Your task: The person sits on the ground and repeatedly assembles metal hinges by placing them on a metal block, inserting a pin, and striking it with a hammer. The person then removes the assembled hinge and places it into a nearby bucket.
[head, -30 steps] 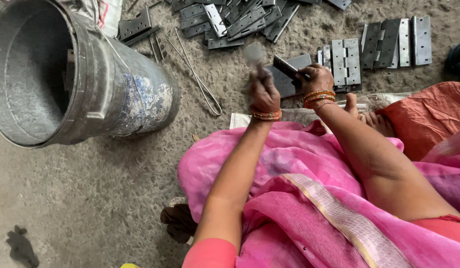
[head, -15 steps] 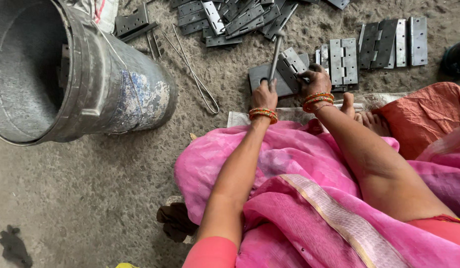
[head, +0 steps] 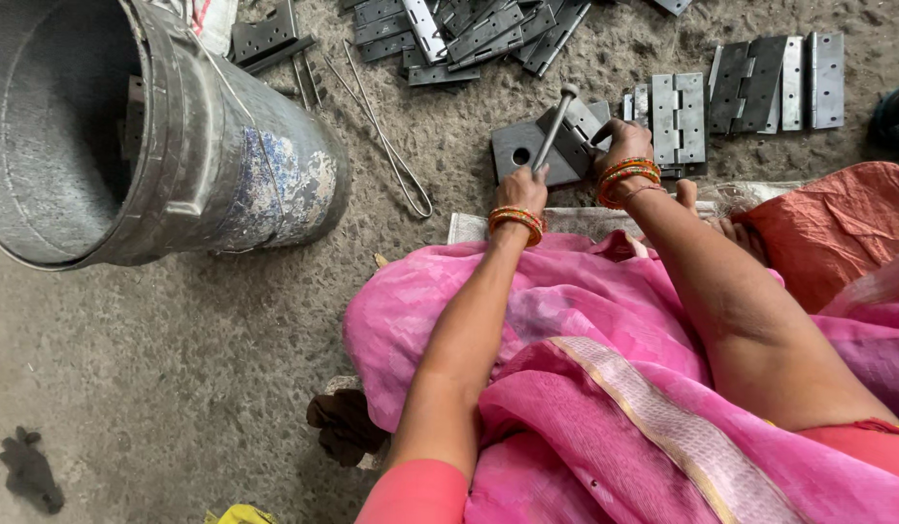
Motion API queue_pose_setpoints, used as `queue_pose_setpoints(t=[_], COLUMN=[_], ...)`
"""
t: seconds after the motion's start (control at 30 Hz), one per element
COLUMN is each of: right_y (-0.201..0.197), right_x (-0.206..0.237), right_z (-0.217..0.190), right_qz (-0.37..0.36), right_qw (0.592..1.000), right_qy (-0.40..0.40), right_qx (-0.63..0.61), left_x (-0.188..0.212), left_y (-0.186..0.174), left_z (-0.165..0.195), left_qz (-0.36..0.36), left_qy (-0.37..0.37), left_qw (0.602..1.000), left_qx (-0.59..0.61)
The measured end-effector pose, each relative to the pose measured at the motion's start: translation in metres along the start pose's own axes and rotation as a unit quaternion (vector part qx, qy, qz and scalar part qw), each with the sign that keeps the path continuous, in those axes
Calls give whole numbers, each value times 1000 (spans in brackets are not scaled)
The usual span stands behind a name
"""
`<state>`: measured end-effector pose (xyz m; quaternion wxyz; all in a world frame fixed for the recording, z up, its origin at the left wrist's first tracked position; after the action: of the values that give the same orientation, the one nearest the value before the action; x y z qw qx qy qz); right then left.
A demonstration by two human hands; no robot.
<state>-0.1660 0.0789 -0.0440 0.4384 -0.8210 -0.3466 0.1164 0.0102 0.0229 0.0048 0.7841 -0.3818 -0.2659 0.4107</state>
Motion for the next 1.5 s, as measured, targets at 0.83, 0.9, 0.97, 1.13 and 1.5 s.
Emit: queue_pose_setpoints(t=[0.83, 0.9, 0.97, 1.13, 1.5], right_y=[-31, -30, -30, -30, -14], right_x=[-15, -16, -16, -15, -14], right_z=[18, 20, 18, 6, -14], right_qz=[-123, -123, -128, -168, -281], right_qw=[975, 976, 977, 962, 863], right_qy=[179, 176, 167, 192, 271], right_qx=[41, 18, 37, 96, -319], left_x=[23, 26, 31, 27, 17], left_y=[-46, -45, -40, -36, -45], left_z=[5, 14, 14, 0, -24], left_qz=[-26, -61, -137, -99, -25], left_qy=[78, 102, 23, -13, -92], left_qw=[997, 993, 990, 990, 995], left_qx=[-3, -9, -39, -100, -11])
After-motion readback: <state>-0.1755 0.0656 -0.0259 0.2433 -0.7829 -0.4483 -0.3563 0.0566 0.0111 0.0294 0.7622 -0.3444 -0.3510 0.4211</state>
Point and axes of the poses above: each hand's wrist, its own x-axis away from the middle knuckle, its own y-axis out of the palm, z = x × y, the point moved 2 cm from there along -x, towards the middle knuckle, and after that the axes turned 15 degrees about y, right-handed, at the moved point
